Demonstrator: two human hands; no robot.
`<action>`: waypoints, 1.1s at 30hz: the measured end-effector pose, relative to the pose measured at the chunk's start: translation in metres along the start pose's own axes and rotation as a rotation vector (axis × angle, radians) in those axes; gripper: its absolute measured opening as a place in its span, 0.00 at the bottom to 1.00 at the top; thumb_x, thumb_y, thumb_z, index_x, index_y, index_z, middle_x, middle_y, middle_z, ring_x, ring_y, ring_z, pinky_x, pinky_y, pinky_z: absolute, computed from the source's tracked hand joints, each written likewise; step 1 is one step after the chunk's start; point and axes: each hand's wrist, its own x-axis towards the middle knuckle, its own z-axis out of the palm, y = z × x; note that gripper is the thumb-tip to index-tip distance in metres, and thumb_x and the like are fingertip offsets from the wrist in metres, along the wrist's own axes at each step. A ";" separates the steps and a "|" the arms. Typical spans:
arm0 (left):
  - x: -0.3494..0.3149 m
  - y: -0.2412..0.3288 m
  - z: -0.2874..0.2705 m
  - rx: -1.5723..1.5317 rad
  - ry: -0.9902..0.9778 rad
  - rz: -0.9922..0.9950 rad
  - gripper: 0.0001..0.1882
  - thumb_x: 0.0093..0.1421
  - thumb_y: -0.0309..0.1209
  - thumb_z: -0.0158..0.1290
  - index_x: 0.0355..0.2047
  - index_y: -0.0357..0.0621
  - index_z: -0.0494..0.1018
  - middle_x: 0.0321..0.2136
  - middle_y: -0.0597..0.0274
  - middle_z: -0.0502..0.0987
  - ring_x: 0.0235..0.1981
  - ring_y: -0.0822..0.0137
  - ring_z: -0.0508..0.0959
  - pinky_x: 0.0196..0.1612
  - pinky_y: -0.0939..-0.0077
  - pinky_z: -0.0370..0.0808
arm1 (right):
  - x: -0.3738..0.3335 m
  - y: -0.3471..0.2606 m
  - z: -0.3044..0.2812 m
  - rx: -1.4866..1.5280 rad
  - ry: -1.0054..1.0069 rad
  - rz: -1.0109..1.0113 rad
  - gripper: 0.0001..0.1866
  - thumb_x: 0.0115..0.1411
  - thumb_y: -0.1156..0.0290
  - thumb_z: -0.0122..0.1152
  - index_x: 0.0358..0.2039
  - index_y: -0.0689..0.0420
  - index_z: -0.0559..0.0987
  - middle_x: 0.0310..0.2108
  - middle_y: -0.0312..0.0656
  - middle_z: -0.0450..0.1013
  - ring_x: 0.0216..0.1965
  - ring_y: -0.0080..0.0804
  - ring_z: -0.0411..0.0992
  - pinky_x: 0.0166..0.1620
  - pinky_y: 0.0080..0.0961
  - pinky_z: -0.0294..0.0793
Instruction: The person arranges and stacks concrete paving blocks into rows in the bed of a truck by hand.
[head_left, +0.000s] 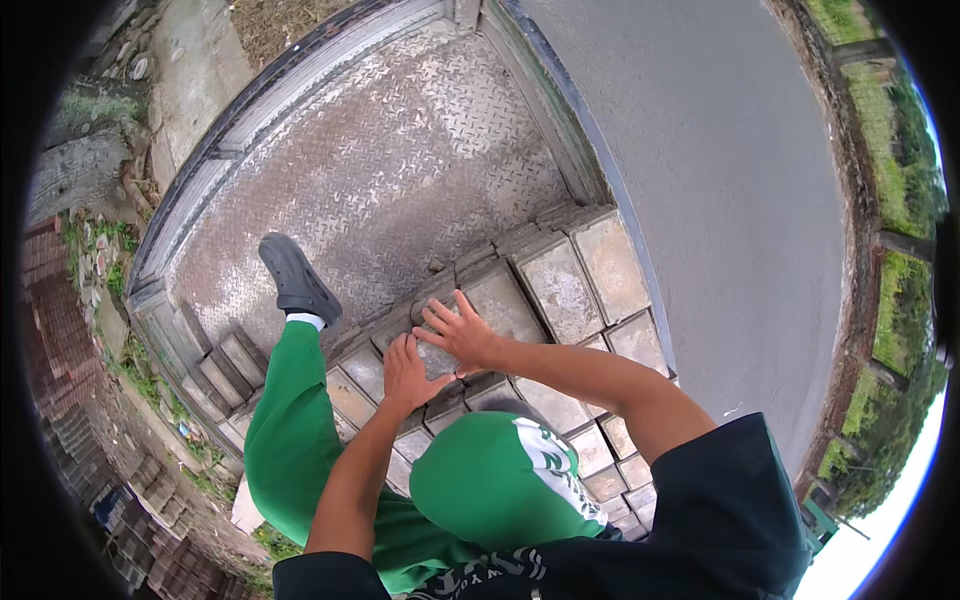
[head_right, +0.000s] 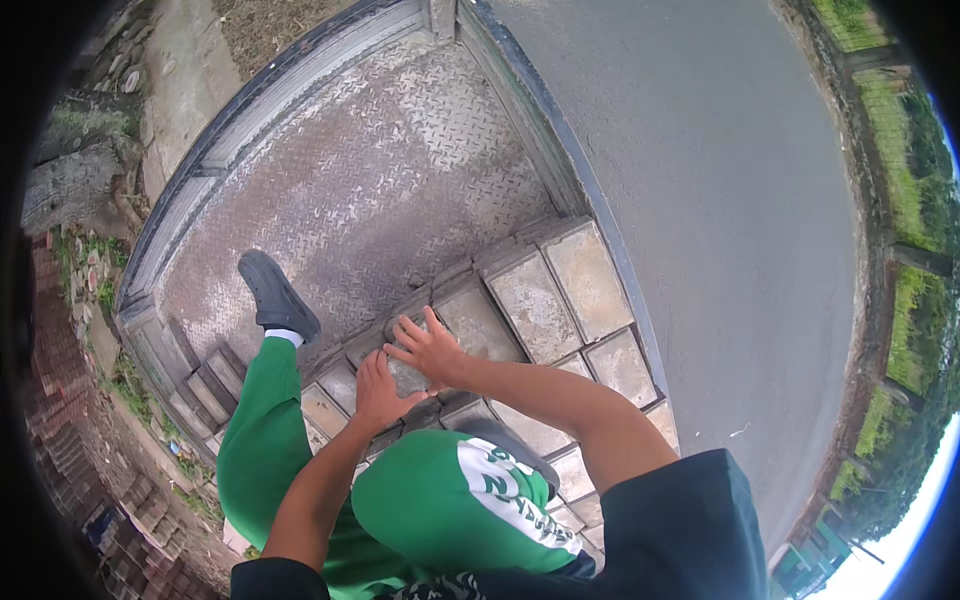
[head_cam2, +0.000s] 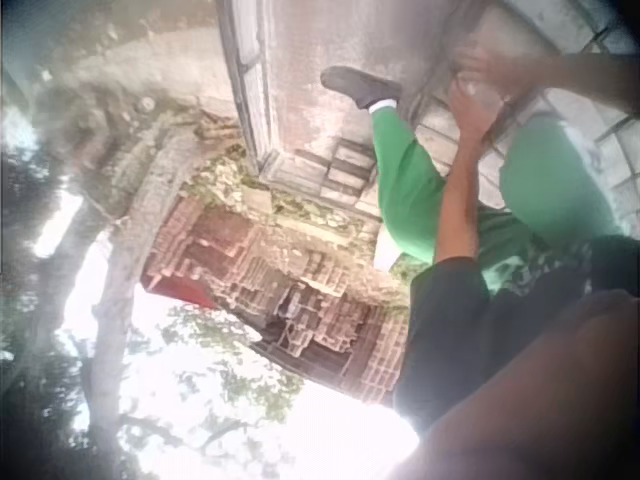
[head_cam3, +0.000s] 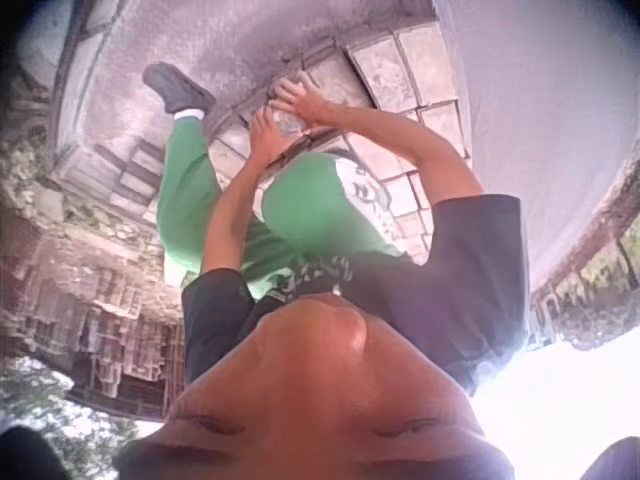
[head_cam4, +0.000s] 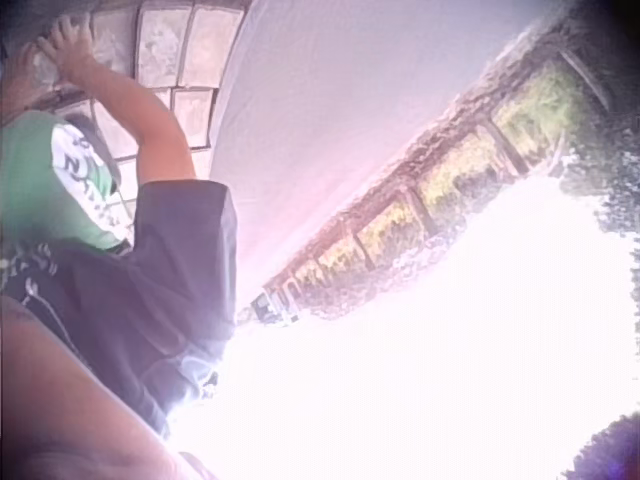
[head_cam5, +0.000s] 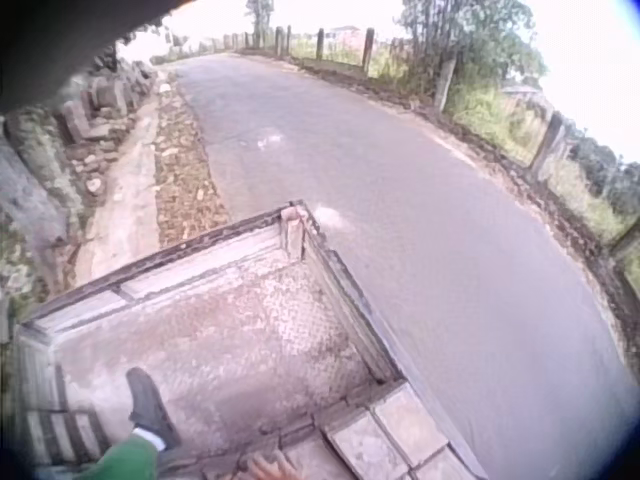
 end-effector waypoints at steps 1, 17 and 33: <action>0.002 -0.002 0.003 0.007 -0.022 -0.013 0.59 0.46 0.58 0.66 0.62 0.26 0.50 0.60 0.38 0.56 0.62 0.41 0.57 0.65 0.47 0.55 | 0.000 0.002 0.002 0.020 -0.003 0.066 0.62 0.38 0.29 0.68 0.71 0.41 0.54 0.68 0.44 0.55 0.71 0.47 0.47 0.65 0.69 0.47; 0.099 -0.061 -0.155 -0.059 -0.852 0.215 0.28 0.63 0.48 0.53 0.49 0.32 0.72 0.50 0.40 0.74 0.45 0.52 0.79 0.51 0.58 0.74 | 0.006 -0.080 0.009 -0.004 -0.175 0.765 0.38 0.60 0.59 0.57 0.69 0.34 0.54 0.72 0.39 0.46 0.74 0.43 0.37 0.70 0.63 0.34; 0.145 -0.104 -0.249 0.487 -0.821 0.554 0.24 0.65 0.51 0.51 0.38 0.38 0.74 0.28 0.57 0.81 0.30 0.61 0.80 0.40 0.65 0.74 | 0.158 -0.159 -0.050 1.228 0.436 2.582 0.61 0.51 0.43 0.69 0.73 0.38 0.37 0.73 0.55 0.38 0.73 0.56 0.40 0.66 0.64 0.47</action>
